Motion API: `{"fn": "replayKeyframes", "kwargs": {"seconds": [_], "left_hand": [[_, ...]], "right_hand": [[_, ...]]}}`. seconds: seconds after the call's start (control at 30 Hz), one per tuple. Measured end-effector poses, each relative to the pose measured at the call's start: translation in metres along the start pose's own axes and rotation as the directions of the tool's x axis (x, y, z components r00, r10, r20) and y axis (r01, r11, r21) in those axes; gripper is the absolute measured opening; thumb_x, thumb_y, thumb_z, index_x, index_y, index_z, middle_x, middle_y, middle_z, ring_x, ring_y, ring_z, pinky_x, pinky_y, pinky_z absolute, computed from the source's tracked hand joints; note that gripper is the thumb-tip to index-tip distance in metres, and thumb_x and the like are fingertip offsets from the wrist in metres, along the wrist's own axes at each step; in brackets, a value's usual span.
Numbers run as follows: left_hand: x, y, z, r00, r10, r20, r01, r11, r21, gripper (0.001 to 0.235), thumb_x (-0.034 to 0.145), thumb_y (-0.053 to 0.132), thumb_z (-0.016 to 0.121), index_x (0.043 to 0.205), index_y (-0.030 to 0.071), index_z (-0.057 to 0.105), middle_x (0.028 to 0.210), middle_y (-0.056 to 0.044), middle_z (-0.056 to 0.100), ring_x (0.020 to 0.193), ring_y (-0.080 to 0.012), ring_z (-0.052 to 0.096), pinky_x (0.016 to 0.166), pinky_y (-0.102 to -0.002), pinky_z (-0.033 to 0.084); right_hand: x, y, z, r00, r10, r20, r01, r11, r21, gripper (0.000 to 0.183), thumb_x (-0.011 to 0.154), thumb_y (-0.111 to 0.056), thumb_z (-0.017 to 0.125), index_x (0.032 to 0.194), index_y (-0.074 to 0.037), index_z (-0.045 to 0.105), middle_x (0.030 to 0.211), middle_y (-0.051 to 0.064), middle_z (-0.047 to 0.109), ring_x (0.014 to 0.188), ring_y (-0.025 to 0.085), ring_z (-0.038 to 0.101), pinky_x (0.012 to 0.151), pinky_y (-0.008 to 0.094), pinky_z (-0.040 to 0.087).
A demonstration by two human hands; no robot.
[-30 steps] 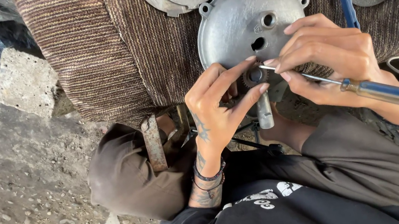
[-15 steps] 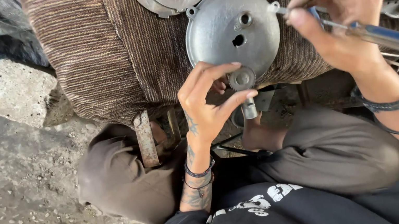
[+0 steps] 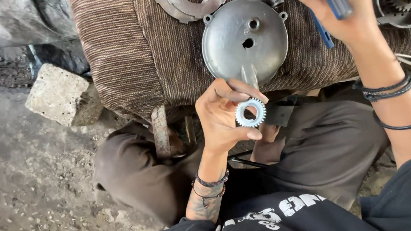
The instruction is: Cleaning and inspecting a motorcycle gear using a screwdriver and a file
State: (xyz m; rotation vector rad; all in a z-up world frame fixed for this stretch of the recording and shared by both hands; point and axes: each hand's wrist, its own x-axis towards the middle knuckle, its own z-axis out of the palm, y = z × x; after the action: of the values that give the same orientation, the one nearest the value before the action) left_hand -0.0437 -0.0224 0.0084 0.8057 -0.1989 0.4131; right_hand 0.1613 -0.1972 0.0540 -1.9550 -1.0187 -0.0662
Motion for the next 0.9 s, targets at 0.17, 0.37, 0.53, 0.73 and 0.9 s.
{"fn": "replayKeyframes", "kwargs": {"seconds": [0.17,0.37,0.53,0.73,0.9], "left_hand": [[-0.007,-0.001,0.010,1.000,0.019,0.006,-0.019,0.999,-0.045,0.055,0.071,0.046,0.093,0.102,0.011,0.062,0.093,-0.018,0.070,0.085,-0.0264,0.073,0.071,-0.029,0.056],[-0.016,0.002,0.024,0.996,0.023,-0.091,-0.035,0.990,-0.137,0.060,0.078,0.051,0.088,0.109,0.005,0.066,0.096,-0.016,0.067,0.089,-0.0266,0.071,0.067,-0.031,0.063],[-0.020,0.024,0.031,0.997,-0.009,-0.072,0.003,0.996,-0.087,0.067,0.084,0.055,0.085,0.122,0.003,0.068,0.103,-0.021,0.067,0.096,-0.0291,0.071,0.070,-0.034,0.066],[-0.011,0.069,0.015,0.994,-0.059,0.087,0.046,0.989,0.141,0.069,0.092,0.060,0.076,0.129,0.002,0.068,0.102,-0.014,0.059,0.094,-0.0282,0.071,0.065,-0.030,0.067],[-0.005,0.071,0.004,0.970,-0.156,0.188,0.157,0.988,0.014,0.064,0.084,0.038,0.090,0.134,0.004,0.068,0.115,-0.023,0.070,0.106,-0.0298,0.072,0.080,-0.030,0.061]], "right_hand": [[-0.013,0.025,-0.006,0.997,0.005,-0.075,-0.025,0.965,-0.259,0.047,0.127,-0.042,0.046,0.122,0.003,0.056,0.107,0.013,0.055,0.087,0.026,0.056,0.078,0.041,0.043],[-0.020,0.048,-0.011,0.982,0.043,-0.186,-0.129,0.868,-0.479,0.025,0.093,0.014,0.072,0.110,0.002,0.057,0.106,0.017,0.066,0.085,0.027,0.064,0.076,0.043,0.051],[-0.014,0.037,-0.004,0.982,0.010,-0.188,-0.134,0.738,-0.661,0.035,0.085,0.017,0.063,0.118,0.005,0.061,0.102,0.023,0.062,0.083,0.031,0.067,0.071,0.047,0.056],[-0.017,0.011,-0.002,0.982,0.062,-0.177,-0.169,0.699,-0.695,0.036,0.092,0.004,0.067,0.125,-0.003,0.056,0.101,0.015,0.063,0.080,0.034,0.066,0.060,0.048,0.054],[-0.024,0.015,0.000,0.962,0.274,-0.013,-0.224,0.757,-0.614,0.044,0.087,-0.009,0.076,0.127,-0.005,0.057,0.088,0.003,0.074,0.078,0.032,0.071,0.065,0.055,0.052]]}}
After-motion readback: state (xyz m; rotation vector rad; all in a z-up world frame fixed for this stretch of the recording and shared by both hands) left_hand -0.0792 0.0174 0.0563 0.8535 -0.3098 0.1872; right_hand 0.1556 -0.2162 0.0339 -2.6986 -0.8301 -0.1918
